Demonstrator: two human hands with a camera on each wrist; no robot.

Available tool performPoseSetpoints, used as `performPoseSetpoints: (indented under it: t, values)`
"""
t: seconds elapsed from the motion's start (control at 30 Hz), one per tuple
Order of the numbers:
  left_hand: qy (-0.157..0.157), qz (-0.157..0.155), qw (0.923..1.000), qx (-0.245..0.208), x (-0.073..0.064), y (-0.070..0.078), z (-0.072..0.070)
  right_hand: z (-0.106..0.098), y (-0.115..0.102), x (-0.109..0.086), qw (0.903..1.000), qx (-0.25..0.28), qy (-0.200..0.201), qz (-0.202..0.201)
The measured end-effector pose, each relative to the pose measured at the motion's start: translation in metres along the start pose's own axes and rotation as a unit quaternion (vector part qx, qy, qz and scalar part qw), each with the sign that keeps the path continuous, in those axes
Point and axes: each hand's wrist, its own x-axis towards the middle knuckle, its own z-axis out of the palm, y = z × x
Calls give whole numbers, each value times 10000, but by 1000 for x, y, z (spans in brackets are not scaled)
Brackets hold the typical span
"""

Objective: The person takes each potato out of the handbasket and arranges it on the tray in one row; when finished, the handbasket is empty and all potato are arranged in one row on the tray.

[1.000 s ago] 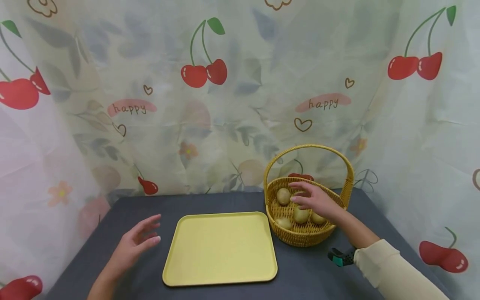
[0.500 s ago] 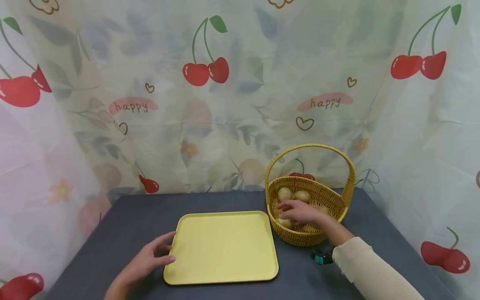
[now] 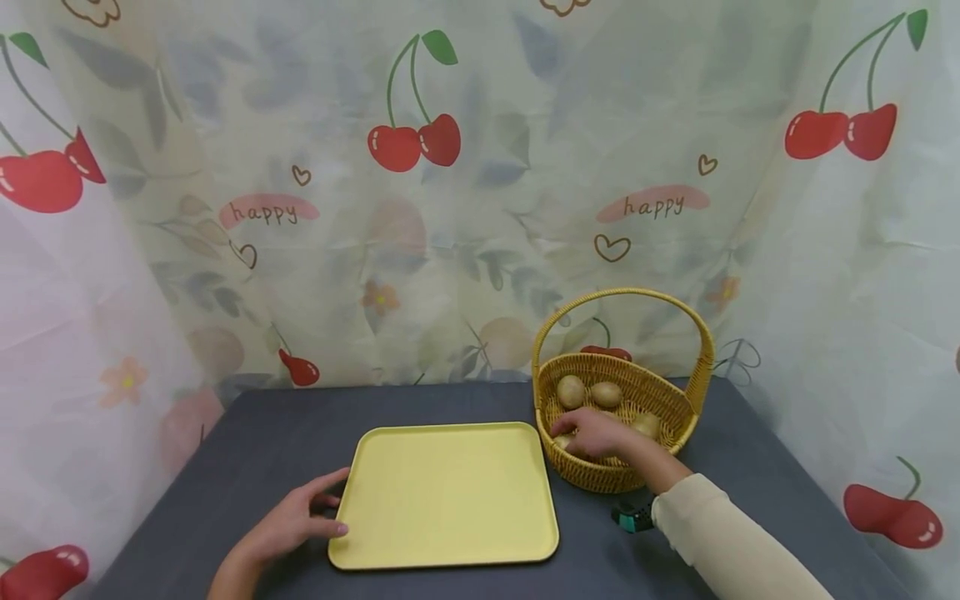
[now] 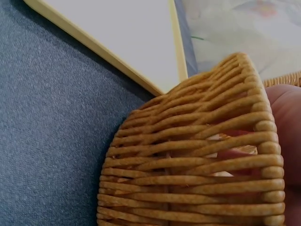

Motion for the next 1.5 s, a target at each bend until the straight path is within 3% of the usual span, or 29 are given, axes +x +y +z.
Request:
performPoseSetpoints:
  t: [0.13, 0.23, 0.5, 0.77, 0.93, 1.1, 1.33, 1.5]
  values:
    - [-319, 156, 9993, -85, 0, -3, -1, 1, -1, -1, 9998, -134, 154, 47]
    - [-456, 284, 9984, -185, 0, -5, -2, -2, 0, -4, 9989, 76, 384, 246]
    - [-429, 288, 9987, 5, 1, -9, -2, -21, -5, -18, 9898, 673, 1232, 234]
    - [-382, 214, 9990, 56, 1, -7, -4, -33, -22, -28, 9623, 2262, 1457, 395]
    - [-401, 185, 9990, -4, 1, -7, -3, -30, -35, -24, 9500, 2682, 1580, 258]
    - [-418, 174, 9990, -52, 1, -9, -2, -24, -50, -18, 9532, 2553, 1620, 63]
    - [-354, 178, 9992, -24, 1, -7, -2, -21, -77, -6, 9606, 2345, 1423, -451]
    - [-348, 179, 9992, 1, 2, -8, -2, -15, -90, 4, 9657, 2187, 1271, -590]
